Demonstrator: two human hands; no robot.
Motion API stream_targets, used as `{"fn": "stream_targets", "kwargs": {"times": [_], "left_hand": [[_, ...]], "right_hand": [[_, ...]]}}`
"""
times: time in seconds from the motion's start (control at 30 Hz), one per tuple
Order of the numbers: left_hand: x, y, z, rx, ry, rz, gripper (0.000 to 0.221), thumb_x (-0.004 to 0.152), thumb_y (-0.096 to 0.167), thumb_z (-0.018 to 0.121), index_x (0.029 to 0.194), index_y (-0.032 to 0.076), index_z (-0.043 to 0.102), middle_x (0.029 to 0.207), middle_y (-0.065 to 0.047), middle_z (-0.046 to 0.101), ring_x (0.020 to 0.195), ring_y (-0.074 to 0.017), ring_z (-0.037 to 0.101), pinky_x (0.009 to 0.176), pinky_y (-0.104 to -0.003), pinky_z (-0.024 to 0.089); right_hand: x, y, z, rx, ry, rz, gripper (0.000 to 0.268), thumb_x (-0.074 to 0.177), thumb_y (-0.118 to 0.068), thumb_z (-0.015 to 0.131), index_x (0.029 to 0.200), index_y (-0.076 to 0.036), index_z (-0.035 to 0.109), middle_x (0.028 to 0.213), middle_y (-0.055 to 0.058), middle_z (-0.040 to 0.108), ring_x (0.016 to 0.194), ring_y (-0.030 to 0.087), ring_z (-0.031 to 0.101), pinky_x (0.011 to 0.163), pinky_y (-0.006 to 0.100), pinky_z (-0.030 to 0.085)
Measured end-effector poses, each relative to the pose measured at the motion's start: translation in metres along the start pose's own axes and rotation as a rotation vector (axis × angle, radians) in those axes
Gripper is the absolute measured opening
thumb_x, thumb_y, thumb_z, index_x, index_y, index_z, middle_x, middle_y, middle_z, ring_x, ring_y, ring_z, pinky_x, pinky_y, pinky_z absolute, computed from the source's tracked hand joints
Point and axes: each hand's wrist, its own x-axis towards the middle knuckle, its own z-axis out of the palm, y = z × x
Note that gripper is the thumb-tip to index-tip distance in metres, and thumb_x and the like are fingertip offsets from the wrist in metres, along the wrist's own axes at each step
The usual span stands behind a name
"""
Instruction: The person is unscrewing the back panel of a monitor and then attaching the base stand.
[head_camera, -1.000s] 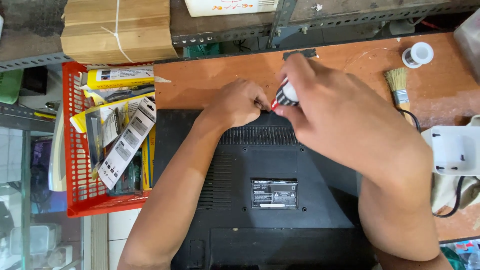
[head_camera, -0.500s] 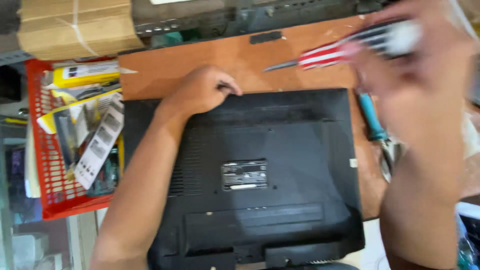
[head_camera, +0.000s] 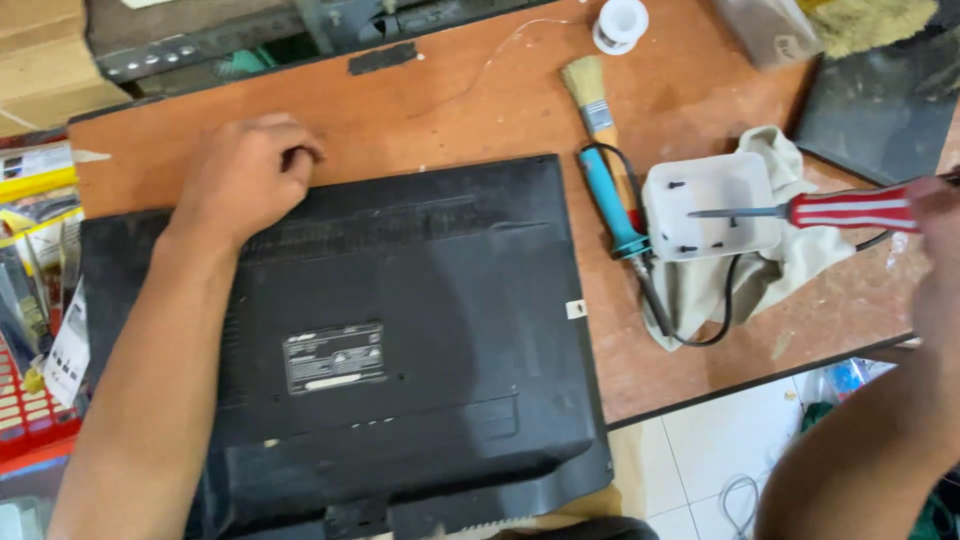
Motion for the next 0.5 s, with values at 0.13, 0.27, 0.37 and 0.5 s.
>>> {"fn": "stream_targets", "kwargs": {"times": [0.13, 0.27, 0.37, 0.5], "left_hand": [[-0.004, -0.014, 0.008, 0.126, 0.121, 0.045, 0.026, 0.095, 0.008, 0.057, 0.100, 0.017, 0.081, 0.110, 0.004, 0.077, 0.099, -0.0238, 0.072, 0.077, -0.043, 0.055], [-0.004, -0.011, 0.006, 0.215, 0.088, -0.030, 0.026, 0.096, 0.008, 0.057, 0.098, 0.019, 0.081, 0.110, 0.005, 0.077, 0.098, -0.0253, 0.071, 0.067, -0.047, 0.055], [-0.006, -0.017, 0.011, 0.249, 0.109, -0.006, 0.023, 0.096, 0.007, 0.059, 0.098, 0.017, 0.080, 0.101, 0.004, 0.075, 0.099, -0.0233, 0.071, 0.073, -0.043, 0.055], [-0.006, -0.014, 0.009, 0.287, 0.075, -0.055, 0.023, 0.097, 0.008, 0.059, 0.098, 0.018, 0.080, 0.103, 0.005, 0.075, 0.100, -0.0254, 0.071, 0.069, -0.046, 0.055]], "right_hand": [[0.008, -0.125, 0.028, -0.221, 0.157, 0.124, 0.023, 0.143, -0.005, 0.064, 0.127, 0.008, 0.054, 0.111, 0.016, 0.046, 0.099, 0.028, 0.047, 0.091, 0.040, 0.039], [0.018, -0.160, 0.049, 0.030, 0.244, 0.177, 0.023, 0.125, -0.001, 0.075, 0.132, 0.006, 0.054, 0.120, 0.015, 0.052, 0.102, 0.023, 0.052, 0.090, 0.032, 0.043], [0.015, -0.151, 0.046, 0.034, 0.221, 0.172, 0.018, 0.123, 0.000, 0.071, 0.131, 0.006, 0.056, 0.122, 0.015, 0.053, 0.105, 0.023, 0.050, 0.095, 0.033, 0.039], [-0.006, -0.043, 0.023, -0.071, 0.130, 0.180, 0.015, 0.130, -0.005, 0.063, 0.131, 0.009, 0.057, 0.118, 0.016, 0.051, 0.110, 0.027, 0.048, 0.102, 0.038, 0.038]]}}
